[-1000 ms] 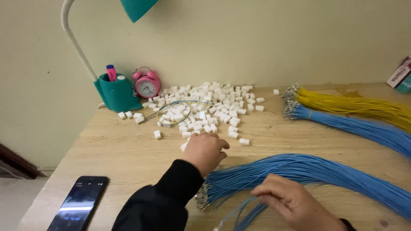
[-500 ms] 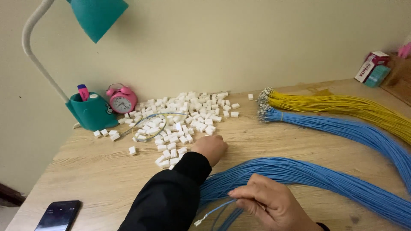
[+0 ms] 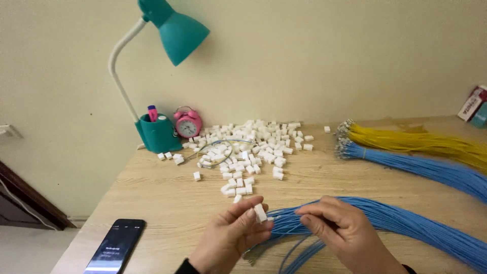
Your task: The person assembles fiber optic cables by inserting the ends of blue and yellow cables into white plastic connectors. They repeatedly pick up a connector and a cable, insert the cable, and place the assembled unit on the table. The person also briefly interacts with a smartphone on the table.
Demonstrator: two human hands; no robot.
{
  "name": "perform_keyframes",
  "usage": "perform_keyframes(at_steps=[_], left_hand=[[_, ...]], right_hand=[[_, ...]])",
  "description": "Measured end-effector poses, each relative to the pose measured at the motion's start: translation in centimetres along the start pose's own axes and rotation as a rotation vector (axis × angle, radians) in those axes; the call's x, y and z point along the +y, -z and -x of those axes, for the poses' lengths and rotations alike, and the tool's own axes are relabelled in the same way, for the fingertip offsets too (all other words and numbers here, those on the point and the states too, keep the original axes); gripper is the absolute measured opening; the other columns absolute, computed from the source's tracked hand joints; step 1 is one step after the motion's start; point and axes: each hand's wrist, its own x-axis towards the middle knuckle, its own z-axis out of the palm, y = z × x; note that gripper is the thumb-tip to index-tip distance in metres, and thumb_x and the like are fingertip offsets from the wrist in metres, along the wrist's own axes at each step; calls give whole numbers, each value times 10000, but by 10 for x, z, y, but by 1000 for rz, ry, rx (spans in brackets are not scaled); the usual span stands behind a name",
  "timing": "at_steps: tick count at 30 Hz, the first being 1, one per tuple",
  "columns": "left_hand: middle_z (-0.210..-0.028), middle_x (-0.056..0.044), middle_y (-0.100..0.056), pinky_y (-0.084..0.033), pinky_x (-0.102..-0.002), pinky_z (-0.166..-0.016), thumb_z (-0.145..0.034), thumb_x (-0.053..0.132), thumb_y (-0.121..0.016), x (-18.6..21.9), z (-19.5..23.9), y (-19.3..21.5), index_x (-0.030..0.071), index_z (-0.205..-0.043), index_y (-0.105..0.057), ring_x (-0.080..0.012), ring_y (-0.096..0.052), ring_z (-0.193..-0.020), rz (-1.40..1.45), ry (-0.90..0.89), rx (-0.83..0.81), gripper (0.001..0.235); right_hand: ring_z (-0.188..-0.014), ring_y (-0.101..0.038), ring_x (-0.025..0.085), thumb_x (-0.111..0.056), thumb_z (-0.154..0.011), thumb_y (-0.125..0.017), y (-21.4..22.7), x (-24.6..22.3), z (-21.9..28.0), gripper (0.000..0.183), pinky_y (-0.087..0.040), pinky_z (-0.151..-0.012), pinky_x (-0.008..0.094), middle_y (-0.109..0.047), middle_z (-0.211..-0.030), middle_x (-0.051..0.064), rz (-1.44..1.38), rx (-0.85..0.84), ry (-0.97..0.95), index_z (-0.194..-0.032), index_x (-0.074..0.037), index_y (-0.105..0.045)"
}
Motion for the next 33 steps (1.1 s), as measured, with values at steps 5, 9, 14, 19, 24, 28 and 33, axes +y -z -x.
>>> perform_keyframes(at_steps=[5,9,14,19,24,28,33], left_hand=[[-988,-225,-687,-569,-390,-751,-877,-5,-620,-18,-18,14,45,-1206,-630,-362,-691,-890,168,11,30,332],[-917,-229,-680,-569,-399,-749,-886,-2,-615,-19,-31,7,85,-1301,-628,-351,-698,-881,216,26,87,424],[-879,-151,-676,-571,-396,-769,-862,56,-648,-18,-32,20,96,-1267,-662,-323,-700,-856,230,28,24,407],[-965,-158,-708,-553,-408,-734,-856,67,-674,-17,-20,11,85,-1165,-668,-325,-676,-833,288,143,73,309],[-908,-200,-712,-571,-387,-708,-859,112,-699,-37,-28,22,68,-1052,-636,-294,-685,-785,254,187,42,208],[-929,-208,-721,-560,-374,-683,-848,85,-706,-33,-24,17,65,-1047,-638,-311,-682,-791,272,191,103,211],[-922,-222,-707,-572,-366,-707,-886,76,-652,-33,-22,18,23,-1118,-643,-321,-690,-818,258,165,44,239]], right_hand=[[-678,-688,89,-247,-818,-704,-10,0,-12,134,-526,-640,239,-749,-732,-33,83,-10,76,-834,-145,-789],[-689,-666,115,-202,-836,-678,-22,15,-14,248,-488,-616,254,-718,-744,6,-4,-10,-142,-999,-138,-854],[-733,-710,97,-213,-794,-718,-36,29,-8,225,-525,-648,239,-782,-808,-17,16,21,-94,-960,-146,-855],[-571,-622,127,-193,-803,-727,-35,18,2,189,-459,-542,269,-678,-716,-4,41,-30,-179,-924,-150,-865],[-538,-566,129,-137,-769,-772,-37,17,8,121,-411,-487,262,-621,-632,16,-57,68,-150,-814,-64,-857],[-549,-550,102,-165,-781,-748,-35,21,7,170,-417,-490,238,-597,-618,-25,7,35,-11,-910,-122,-851],[-512,-512,88,-161,-777,-751,-36,17,7,152,-389,-452,230,-609,-652,-27,57,37,31,-908,-135,-824]])
